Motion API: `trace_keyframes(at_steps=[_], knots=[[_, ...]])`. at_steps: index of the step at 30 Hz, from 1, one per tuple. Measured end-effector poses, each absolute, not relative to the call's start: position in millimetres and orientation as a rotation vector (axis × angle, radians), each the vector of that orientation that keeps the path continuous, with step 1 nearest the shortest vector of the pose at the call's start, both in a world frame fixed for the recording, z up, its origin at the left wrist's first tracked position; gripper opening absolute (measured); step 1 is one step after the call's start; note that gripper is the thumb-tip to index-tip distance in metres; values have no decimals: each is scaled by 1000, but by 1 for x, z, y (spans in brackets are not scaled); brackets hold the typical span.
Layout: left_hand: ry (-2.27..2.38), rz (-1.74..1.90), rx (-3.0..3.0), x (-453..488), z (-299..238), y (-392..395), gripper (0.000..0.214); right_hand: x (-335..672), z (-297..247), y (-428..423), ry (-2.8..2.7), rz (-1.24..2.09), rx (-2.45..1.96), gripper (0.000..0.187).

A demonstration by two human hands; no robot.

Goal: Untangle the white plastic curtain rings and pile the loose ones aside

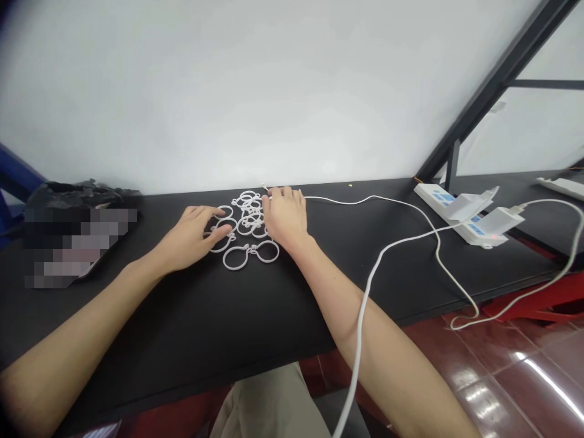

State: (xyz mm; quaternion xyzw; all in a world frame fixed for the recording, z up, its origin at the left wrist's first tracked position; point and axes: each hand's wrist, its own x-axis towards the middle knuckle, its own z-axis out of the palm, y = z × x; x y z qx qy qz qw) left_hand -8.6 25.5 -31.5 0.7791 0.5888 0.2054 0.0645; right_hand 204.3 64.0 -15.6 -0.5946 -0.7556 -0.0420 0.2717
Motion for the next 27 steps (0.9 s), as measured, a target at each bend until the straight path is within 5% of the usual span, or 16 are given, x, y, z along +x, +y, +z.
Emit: trace_keyframes(at_steps=[12, 22, 27], knots=[[1624, 294, 2485, -2, -28, 12, 89, 223, -7, 69, -2087, 0, -1783, 34], [1587, 860, 2376, 7, -34, 25, 53, 221, -17, 75, -2268, -176, -1580, 37], [1660, 861, 2393, -9, -17, 16, 24, 222, -21, 78, -2297, -235, -1568, 39]])
